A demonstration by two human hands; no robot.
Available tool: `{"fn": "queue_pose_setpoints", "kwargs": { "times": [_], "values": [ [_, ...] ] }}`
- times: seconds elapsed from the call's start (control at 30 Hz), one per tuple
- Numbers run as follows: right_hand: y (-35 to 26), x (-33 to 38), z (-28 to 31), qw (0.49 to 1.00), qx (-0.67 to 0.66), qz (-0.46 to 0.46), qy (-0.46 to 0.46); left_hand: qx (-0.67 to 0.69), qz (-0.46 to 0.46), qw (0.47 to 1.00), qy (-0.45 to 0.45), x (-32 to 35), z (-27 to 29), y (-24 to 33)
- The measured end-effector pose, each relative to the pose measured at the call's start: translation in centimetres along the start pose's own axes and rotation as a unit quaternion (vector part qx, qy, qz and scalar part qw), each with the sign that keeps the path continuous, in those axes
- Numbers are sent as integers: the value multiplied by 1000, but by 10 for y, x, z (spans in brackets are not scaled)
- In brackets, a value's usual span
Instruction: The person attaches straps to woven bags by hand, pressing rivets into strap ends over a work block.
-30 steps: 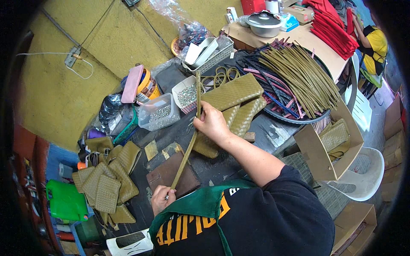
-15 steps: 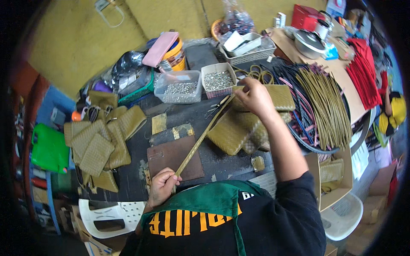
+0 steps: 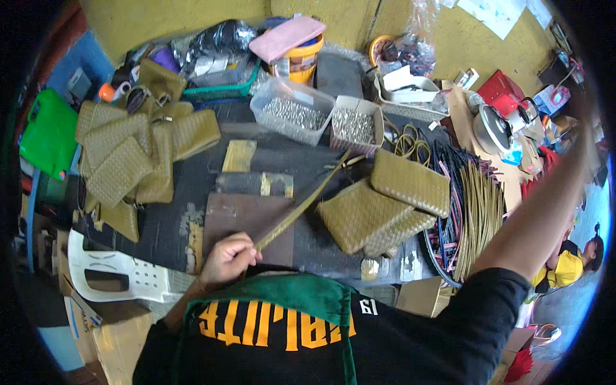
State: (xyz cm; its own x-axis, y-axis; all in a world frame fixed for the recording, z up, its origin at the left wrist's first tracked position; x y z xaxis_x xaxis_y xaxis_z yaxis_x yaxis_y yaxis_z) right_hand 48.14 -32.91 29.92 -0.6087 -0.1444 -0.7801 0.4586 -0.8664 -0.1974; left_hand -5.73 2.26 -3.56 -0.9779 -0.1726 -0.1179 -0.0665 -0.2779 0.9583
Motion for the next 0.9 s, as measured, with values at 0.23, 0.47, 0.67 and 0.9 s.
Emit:
{"fn": "queue_pose_setpoints", "kwargs": {
  "times": [0.23, 0.47, 0.67, 0.9],
  "values": [
    [-190, 164, -233, 947, 29, 225, -229, 41, 62, 996, 45, 0, 1, -3],
    [-329, 277, -328, 772, 42, 502, -388, 63, 74, 994, 60, -4, 2, 8],
    [-313, 272, -323, 939, -284, 11, -192, 74, 54, 992, 84, 4, 10, -4],
    [-258, 326, -338, 891, -60, 137, -429, 99, 63, 986, 121, 3, 12, -11]
  ]
}}
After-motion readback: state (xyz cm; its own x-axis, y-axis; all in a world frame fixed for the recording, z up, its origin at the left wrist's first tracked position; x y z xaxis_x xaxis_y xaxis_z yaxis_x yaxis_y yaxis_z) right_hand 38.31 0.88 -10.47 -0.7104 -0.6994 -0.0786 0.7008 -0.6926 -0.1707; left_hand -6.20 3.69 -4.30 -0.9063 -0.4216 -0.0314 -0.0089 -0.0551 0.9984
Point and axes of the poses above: each hand's wrist, its own x-axis away from the middle knuckle, its own z-axis out of the back of the hand, y = z × x, the point moved 1 cm from there along -x, towards the middle knuckle, and after that the axes turned 3 degrees about -y, right-handed, at the moved point
